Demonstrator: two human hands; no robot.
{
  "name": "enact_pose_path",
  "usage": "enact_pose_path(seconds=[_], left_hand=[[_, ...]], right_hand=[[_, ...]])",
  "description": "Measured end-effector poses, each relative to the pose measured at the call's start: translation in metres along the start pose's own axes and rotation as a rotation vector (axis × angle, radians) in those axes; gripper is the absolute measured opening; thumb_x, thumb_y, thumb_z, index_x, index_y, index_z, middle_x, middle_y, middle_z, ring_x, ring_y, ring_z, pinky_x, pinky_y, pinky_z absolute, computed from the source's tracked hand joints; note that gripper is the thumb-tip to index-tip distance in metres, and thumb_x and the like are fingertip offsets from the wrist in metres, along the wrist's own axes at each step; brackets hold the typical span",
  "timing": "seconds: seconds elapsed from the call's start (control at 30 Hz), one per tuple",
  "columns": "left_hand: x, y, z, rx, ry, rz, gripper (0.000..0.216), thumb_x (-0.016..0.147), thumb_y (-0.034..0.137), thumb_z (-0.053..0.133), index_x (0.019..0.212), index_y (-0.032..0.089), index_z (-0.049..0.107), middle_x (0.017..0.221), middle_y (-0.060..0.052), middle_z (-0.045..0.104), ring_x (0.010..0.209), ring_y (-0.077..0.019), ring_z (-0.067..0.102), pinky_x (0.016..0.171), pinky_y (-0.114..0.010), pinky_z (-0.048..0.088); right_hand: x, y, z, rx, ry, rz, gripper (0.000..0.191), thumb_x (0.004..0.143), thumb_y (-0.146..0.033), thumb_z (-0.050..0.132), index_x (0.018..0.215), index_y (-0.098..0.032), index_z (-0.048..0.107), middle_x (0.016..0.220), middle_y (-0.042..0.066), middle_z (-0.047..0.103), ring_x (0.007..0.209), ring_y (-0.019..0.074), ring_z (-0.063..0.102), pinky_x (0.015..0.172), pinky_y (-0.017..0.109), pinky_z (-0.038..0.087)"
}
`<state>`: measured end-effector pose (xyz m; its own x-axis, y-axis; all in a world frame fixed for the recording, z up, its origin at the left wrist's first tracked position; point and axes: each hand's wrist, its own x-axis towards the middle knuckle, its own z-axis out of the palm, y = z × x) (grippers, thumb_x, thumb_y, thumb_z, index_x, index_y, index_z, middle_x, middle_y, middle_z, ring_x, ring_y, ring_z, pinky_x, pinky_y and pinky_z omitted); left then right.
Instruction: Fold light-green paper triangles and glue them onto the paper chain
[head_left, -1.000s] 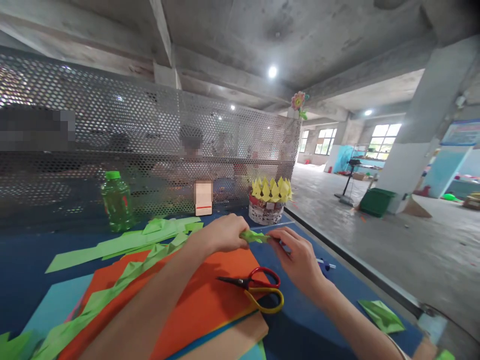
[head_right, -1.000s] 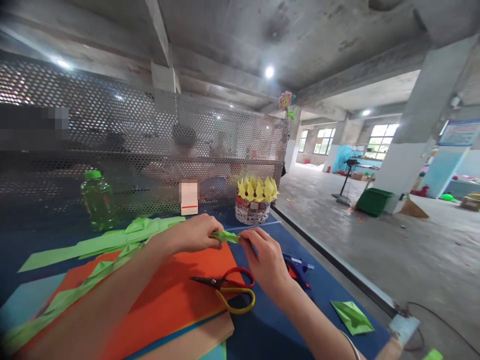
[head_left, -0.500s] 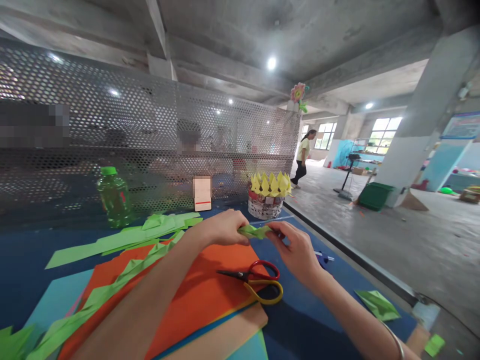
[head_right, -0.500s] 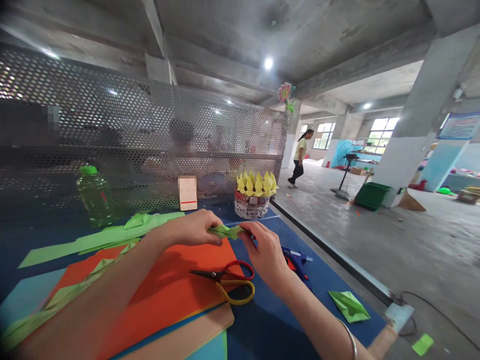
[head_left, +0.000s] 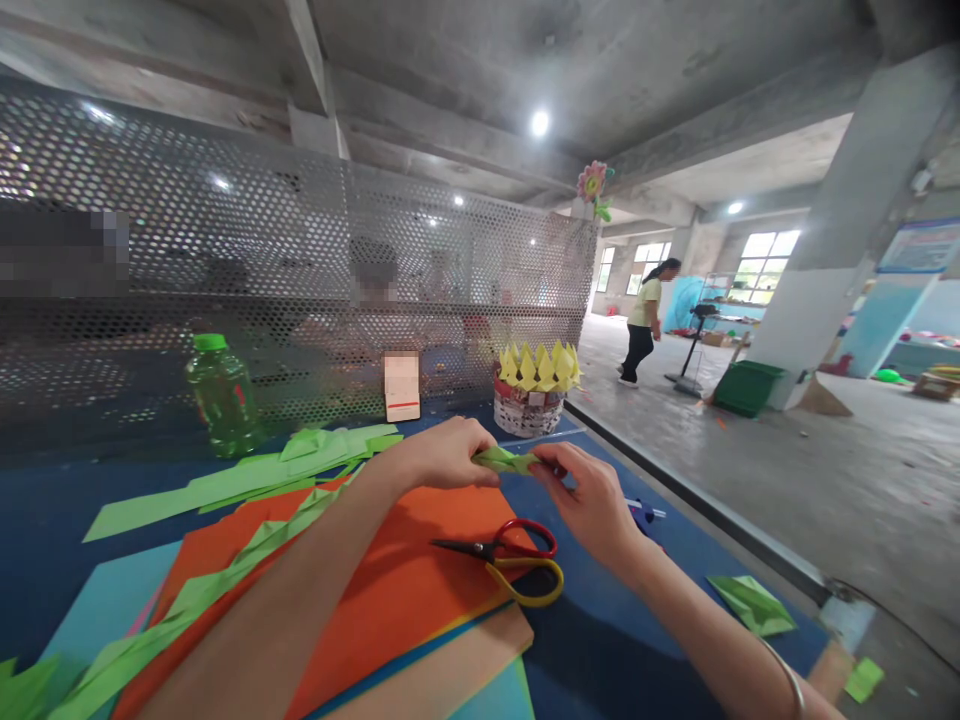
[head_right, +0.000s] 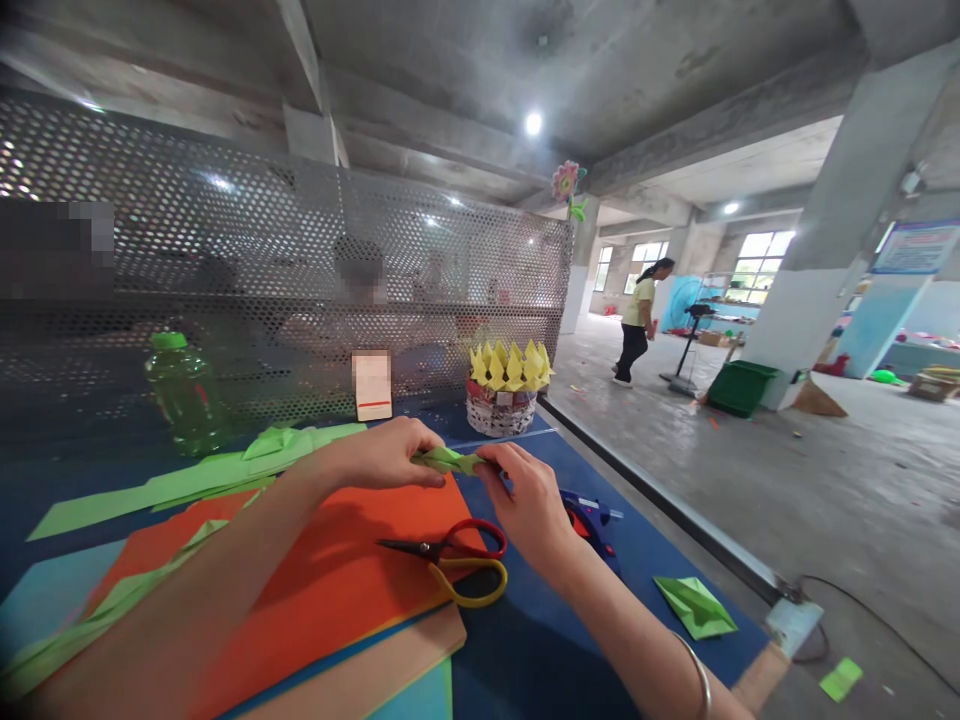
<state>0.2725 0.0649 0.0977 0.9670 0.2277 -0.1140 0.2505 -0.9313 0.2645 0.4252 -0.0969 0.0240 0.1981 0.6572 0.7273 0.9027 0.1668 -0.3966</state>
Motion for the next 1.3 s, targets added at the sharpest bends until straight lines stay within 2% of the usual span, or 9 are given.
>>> enact_pose_path(seconds=[0.57, 1.3], left_hand=[[0.0024, -0.0068, 0.0034, -0.146, 0.050, 0.054, 0.032, 0.097, 0.044, 0.062, 0.088, 0.014, 0.066, 0.079, 0.000, 0.065, 0.070, -0.0151, 0.062, 0.070, -0.032, 0.052], [0.0024, -0.0074, 0.0031, -0.143, 0.057, 0.039, 0.025, 0.098, 0.036, 0.064, 0.088, 0.014, 0.069, 0.077, 0.001, 0.067, 0.073, -0.0160, 0.065, 0.071, -0.032, 0.053]], right_hand=[[-0.0010, 0.0002, -0.0003, 0.002, -0.007, -0.011, 0.014, 0.097, -0.021, 0.055, 0.095, -0.021, 0.069, 0.088, 0.003, 0.074, 0.077, 0.0170, 0.067, 0.073, 0.025, 0.051], [-0.0025, 0.0022, 0.0005, 0.017, -0.013, -0.010, 0.011, 0.097, -0.017, 0.057, 0.094, -0.021, 0.068, 0.086, 0.002, 0.071, 0.075, 0.0155, 0.065, 0.070, 0.024, 0.046]])
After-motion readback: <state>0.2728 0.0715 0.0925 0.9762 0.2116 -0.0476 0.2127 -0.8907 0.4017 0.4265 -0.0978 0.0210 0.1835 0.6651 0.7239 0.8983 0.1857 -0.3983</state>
